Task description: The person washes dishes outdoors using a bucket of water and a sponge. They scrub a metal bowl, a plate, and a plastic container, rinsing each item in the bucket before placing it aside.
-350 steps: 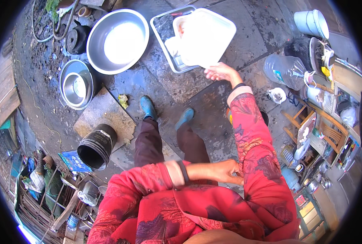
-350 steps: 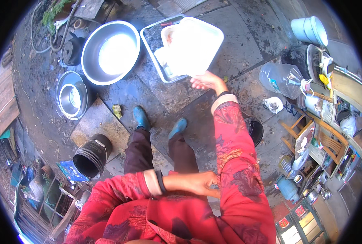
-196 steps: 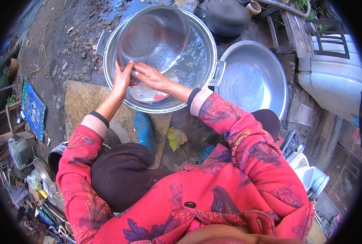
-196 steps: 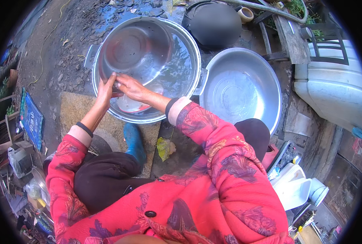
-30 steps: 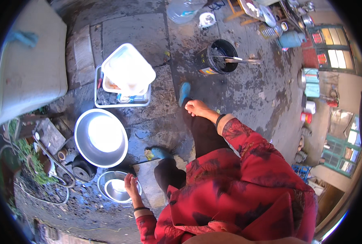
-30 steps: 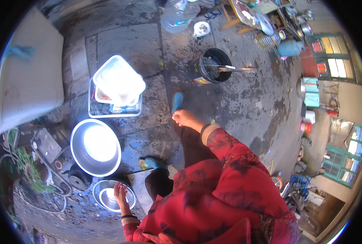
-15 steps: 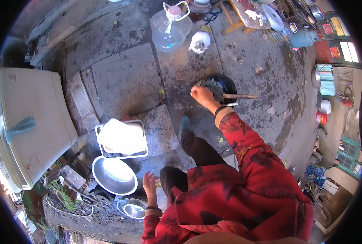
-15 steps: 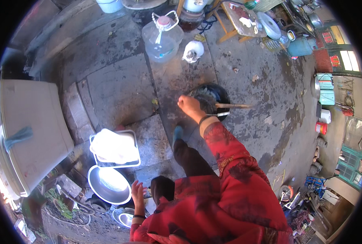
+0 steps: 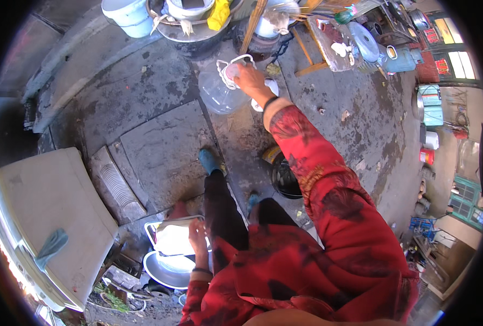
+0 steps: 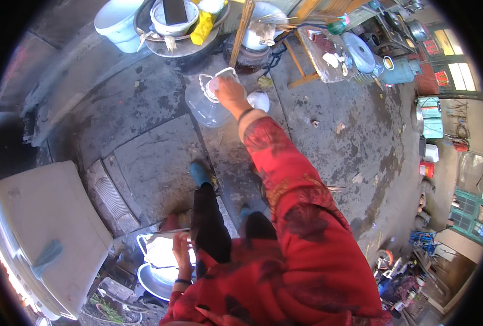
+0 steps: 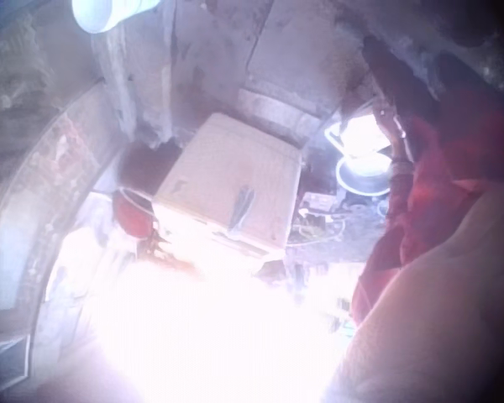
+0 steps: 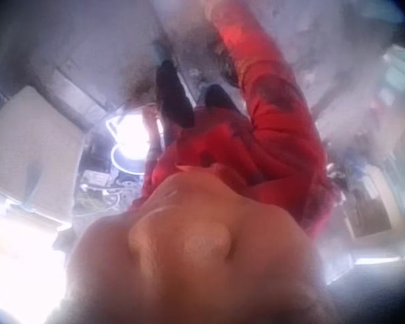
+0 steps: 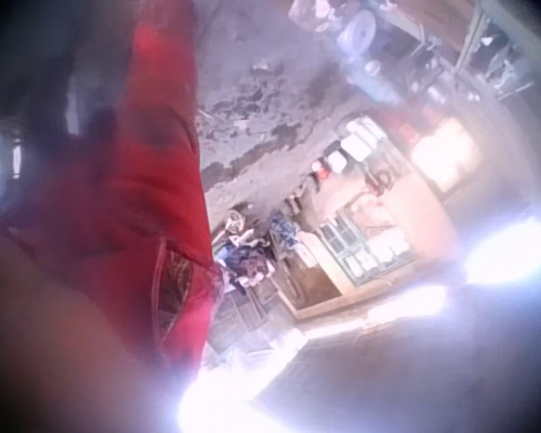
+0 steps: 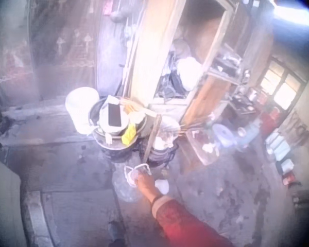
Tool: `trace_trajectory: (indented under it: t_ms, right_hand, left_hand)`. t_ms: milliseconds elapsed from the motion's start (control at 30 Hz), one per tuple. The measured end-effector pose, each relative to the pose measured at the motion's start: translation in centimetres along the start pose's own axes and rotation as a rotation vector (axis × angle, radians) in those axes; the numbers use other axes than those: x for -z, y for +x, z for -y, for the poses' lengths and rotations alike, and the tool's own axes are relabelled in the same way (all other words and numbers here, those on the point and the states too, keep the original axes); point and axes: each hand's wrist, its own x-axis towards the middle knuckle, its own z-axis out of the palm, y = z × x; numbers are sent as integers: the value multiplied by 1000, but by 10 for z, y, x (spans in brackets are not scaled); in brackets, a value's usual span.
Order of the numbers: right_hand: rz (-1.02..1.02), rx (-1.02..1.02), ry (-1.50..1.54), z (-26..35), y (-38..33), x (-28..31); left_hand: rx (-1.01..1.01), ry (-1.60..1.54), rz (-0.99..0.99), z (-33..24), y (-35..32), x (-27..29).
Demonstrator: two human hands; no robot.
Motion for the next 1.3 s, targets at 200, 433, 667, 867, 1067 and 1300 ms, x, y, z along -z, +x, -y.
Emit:
trace_trajectory:
  t_ms: [200, 433, 667, 867, 1067, 1300]
  right_hand:
    - [103, -163, -66, 15, 42, -28]
    - [206, 92, -161, 1, 45, -22]
    - [98, 581, -141, -7, 58, -5]
    - [202, 467, 125, -12, 84, 41]
    - [680, -467, 1480, -81, 0, 94]
    - [273, -445, 1052, -108, -14, 32]
  left_hand:
    - [47, -22, 46, -77, 76, -3]
    - [71, 75, 109, -126, 134, -12]
    - [35, 248, 252, -179, 213, -73]
    - [-259, 415, 358, -228, 285, -183]
    - [-205, 202, 356, -270, 317, -303]
    - [-54, 58, 557, -272, 302, -370]
